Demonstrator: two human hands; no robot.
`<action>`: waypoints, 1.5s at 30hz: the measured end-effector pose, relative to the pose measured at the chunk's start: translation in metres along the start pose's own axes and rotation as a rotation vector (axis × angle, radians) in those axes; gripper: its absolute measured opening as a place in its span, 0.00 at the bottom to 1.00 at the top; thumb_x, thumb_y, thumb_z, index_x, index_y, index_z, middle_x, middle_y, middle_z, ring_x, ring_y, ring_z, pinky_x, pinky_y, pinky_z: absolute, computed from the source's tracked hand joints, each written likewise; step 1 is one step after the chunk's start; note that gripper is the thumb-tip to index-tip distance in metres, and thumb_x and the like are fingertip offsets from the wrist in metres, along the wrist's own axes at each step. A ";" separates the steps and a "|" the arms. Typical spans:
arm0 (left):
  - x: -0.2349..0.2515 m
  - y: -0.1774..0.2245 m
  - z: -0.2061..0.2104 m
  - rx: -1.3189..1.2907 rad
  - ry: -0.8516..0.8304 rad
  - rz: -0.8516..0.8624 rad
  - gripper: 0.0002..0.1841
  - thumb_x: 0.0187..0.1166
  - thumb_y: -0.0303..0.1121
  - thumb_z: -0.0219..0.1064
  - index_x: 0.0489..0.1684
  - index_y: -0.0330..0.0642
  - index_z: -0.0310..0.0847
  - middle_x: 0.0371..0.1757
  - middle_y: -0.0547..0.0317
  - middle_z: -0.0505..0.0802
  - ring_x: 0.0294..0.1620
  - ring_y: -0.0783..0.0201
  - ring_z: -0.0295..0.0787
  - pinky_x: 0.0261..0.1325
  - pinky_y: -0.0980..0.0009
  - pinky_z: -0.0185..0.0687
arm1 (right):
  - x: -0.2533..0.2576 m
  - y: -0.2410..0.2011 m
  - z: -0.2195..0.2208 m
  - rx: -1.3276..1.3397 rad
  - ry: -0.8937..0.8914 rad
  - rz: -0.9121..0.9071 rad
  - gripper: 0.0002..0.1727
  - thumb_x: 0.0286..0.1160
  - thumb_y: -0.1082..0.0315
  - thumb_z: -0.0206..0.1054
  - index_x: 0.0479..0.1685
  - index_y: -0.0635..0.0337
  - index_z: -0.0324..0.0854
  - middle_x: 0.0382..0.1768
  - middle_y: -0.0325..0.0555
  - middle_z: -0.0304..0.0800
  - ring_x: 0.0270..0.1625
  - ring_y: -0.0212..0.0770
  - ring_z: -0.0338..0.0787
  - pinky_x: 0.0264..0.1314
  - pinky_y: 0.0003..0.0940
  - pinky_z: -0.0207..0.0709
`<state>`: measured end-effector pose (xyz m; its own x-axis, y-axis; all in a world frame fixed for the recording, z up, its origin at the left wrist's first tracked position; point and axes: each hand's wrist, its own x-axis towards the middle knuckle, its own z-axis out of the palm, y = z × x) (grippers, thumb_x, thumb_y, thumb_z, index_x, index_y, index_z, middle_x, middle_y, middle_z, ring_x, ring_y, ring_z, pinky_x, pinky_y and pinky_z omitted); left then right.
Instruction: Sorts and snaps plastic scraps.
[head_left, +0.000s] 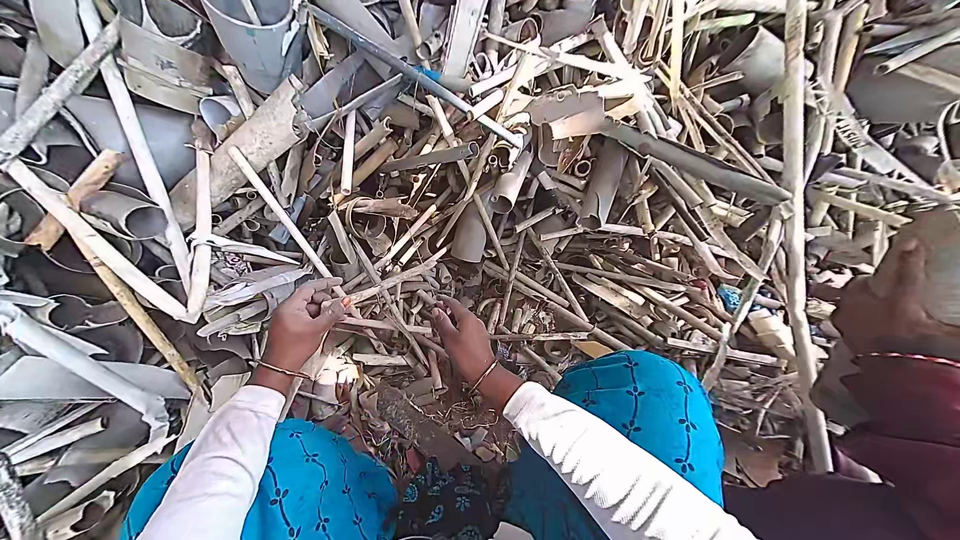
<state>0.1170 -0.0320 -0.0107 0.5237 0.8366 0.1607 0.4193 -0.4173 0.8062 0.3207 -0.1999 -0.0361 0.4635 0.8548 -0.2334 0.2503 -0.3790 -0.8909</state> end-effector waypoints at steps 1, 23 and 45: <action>-0.001 0.003 -0.002 -0.024 0.017 0.050 0.26 0.76 0.36 0.73 0.71 0.32 0.77 0.41 0.58 0.92 0.34 0.77 0.91 0.44 0.78 0.89 | 0.003 0.000 -0.003 0.018 0.053 0.017 0.27 0.93 0.53 0.54 0.82 0.58 0.74 0.60 0.58 0.90 0.61 0.52 0.89 0.68 0.52 0.77; 0.000 -0.008 0.002 0.291 -0.131 -0.015 0.20 0.77 0.42 0.76 0.55 0.33 0.89 0.53 0.38 0.93 0.57 0.47 0.90 0.67 0.45 0.79 | 0.057 -0.004 -0.003 -0.595 -0.056 0.082 0.37 0.91 0.65 0.53 0.98 0.44 0.43 0.74 0.65 0.78 0.59 0.66 0.90 0.59 0.64 0.82; -0.003 -0.013 0.002 0.352 0.008 0.375 0.23 0.74 0.47 0.72 0.48 0.32 0.91 0.48 0.37 0.94 0.53 0.39 0.90 0.62 0.43 0.80 | 0.055 -0.006 -0.025 -0.515 0.025 -0.005 0.31 0.95 0.59 0.49 0.96 0.44 0.51 0.63 0.63 0.87 0.59 0.65 0.90 0.60 0.65 0.81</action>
<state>0.1114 -0.0297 -0.0223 0.6810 0.6086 0.4073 0.4287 -0.7822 0.4521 0.3654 -0.1591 -0.0336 0.4797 0.8508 -0.2145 0.6361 -0.5056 -0.5828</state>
